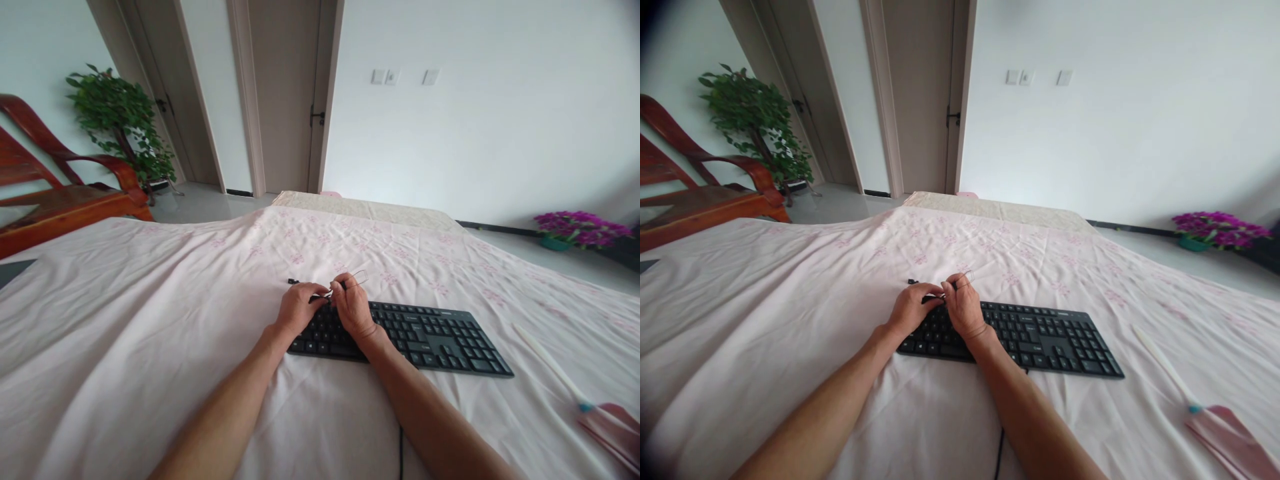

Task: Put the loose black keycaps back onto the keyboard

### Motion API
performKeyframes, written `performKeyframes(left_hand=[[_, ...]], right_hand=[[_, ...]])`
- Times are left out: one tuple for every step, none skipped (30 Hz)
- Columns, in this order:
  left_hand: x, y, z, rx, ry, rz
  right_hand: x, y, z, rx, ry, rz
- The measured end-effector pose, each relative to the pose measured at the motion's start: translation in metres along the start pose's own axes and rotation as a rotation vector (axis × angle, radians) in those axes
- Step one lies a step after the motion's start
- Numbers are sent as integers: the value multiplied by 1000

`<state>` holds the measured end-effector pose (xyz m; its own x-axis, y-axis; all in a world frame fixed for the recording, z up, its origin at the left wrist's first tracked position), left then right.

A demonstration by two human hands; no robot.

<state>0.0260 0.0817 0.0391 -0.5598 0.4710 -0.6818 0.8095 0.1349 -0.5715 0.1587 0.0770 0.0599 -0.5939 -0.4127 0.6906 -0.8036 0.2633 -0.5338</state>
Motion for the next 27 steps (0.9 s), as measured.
performKeyframes(left_hand=[[4, 1, 0, 5, -34, 36], [9, 3, -1, 9, -70, 76], [14, 4, -1, 10, -105, 117], [18, 5, 0, 6, -135, 157], [22, 5, 0, 3, -158, 190], [25, 6, 0, 2, -174, 217], [27, 6, 0, 3, -185, 237], [28, 6, 0, 5, -188, 251], [28, 6, 0, 11, -183, 260], [26, 6, 0, 18, -170, 264], [24, 6, 0, 22, -151, 263], [21, 5, 0, 21, -126, 256], [17, 4, 0, 17, -99, 244], [14, 3, 0, 10, -73, 232], [11, 1, 0, -4, -53, 224], [9, -1, 0, -22, -42, 222], [9, -2, 0, -45, -40, 229], [9, -4, 0, -70, -48, 245], [11, -6, 0, -95, -61, 267], [13, -7, 0, -117, -77, 291], [15, -8, 0, -133, -92, 316], [17, -7, 0, -143, -106, 340], [20, -7, 0, -150, -118, 361], [21, -6, 0, -155, -127, 373], [23, -5, 0, -161, -130, 377], [23, -5, 0, -169, -126, 372], [23, -5, 0, -176, -114, 360]], right_hand=[[-2, -1, 0, -14, 22, -15], [-4, -2, 0, -28, 31, -23], [-4, -3, 0, -42, 27, -24], [-3, -5, 0, -61, 12, -16], [0, -8, 0, -81, -10, 1], [3, -11, -1, -101, -36, 30], [7, -14, -1, -117, -63, 68], [10, -17, -2, -124, -90, 108], [14, -19, -3, -118, -111, 143], [17, -20, -4, -98, -124, 170], [18, -20, -6, -69, -128, 189], [18, -19, -7, -33, -124, 202], [18, -18, -9, 6, -113, 215], [16, -16, -10, 48, -99, 231], [15, -14, -11, 90, -85, 245], [13, -11, -12, 130, -68, 255], [11, -9, -12, 169, -47, 257], [9, -6, -13, 201, -21, 253], [7, -4, -13, 224, 7, 249], [6, -3, -13, 242, 34, 246], [5, -1, -13, 258, 57, 245], [5, 0, -13, 275, 75, 246], [5, 2, -12, 293, 90, 248], [5, 4, -12, 310, 102, 249], [5, 6, -12, 326, 114, 250], [5, 7, -11, 334, 126, 253], [5, 8, -12, 332, 136, 258]])
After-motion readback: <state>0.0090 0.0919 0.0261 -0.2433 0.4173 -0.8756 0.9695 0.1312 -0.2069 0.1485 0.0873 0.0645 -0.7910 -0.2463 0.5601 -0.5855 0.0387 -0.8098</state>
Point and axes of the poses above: each hand's wrist, its own z-axis away from the middle knuckle, its own y-axis out of the palm, x = y × z, the point moved 7 cm from there along -z, towards the middle knuckle, and after that the axes turned 3 degrees about -x, right-handed, at the moved point
